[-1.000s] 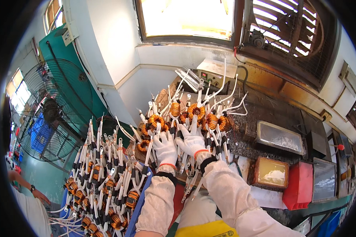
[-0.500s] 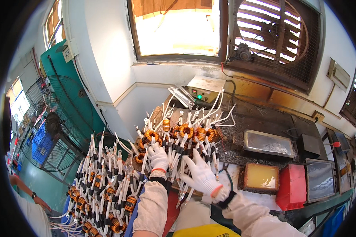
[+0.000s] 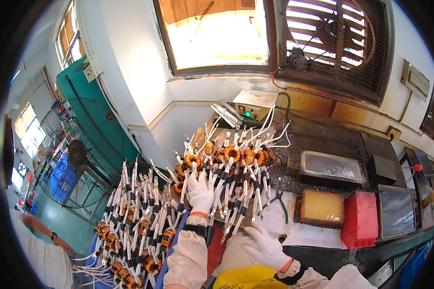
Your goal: Dipping the wire leads of electrical components into a heated solder bath for tinning.
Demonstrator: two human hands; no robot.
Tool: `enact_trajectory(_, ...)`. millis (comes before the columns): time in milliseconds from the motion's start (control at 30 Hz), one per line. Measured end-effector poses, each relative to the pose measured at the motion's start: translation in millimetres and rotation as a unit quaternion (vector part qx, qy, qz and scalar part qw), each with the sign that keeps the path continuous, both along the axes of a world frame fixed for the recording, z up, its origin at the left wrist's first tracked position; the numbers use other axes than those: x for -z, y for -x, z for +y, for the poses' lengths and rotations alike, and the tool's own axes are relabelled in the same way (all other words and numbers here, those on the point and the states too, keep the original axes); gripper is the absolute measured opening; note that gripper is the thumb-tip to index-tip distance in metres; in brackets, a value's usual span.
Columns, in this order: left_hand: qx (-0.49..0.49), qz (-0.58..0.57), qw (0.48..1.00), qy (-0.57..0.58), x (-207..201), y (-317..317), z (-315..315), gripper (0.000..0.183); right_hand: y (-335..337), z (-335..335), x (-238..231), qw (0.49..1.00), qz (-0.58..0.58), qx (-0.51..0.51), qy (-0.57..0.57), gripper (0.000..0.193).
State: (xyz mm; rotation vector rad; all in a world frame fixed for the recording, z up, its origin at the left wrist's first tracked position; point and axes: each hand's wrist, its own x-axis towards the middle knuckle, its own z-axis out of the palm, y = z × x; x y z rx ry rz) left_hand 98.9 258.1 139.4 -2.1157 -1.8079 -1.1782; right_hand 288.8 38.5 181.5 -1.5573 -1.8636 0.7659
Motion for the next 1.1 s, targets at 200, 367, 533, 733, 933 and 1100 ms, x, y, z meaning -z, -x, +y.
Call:
enact_trajectory(200,0.243,-0.040,0.967,0.071,-18.1,10.1,-90.3,0.018,1.6,-12.8,-4.9,0.995,-0.072,-0.034,-0.065,0.047)
enact_trajectory(367,0.271,-0.029,0.952,0.141,-41.9,46.9,-142.9,0.015,10.3,-34.7,-2.9,0.999,-0.005,-0.051,-0.006,0.039)
enact_trajectory(533,0.247,-0.029,0.962,0.115,-81.5,83.7,-177.6,0.013,46.8,-51.7,20.0,0.976,0.099,-0.181,0.065,0.034)
enact_trajectory(733,0.179,-0.002,0.983,0.050,-108.5,138.4,-218.3,0.012,95.0,-84.6,49.7,0.890,0.193,-0.271,0.312,0.028)
enact_trajectory(933,0.000,0.074,0.994,0.084,-116.0,230.2,-246.8,0.021,100.0,-92.4,85.7,0.881,0.292,-0.260,0.266,0.024)
enact_trajectory(1100,-0.136,0.098,0.953,0.251,-129.1,285.0,-289.6,0.044,99.1,-91.1,83.7,0.872,0.314,-0.224,0.300,0.024)
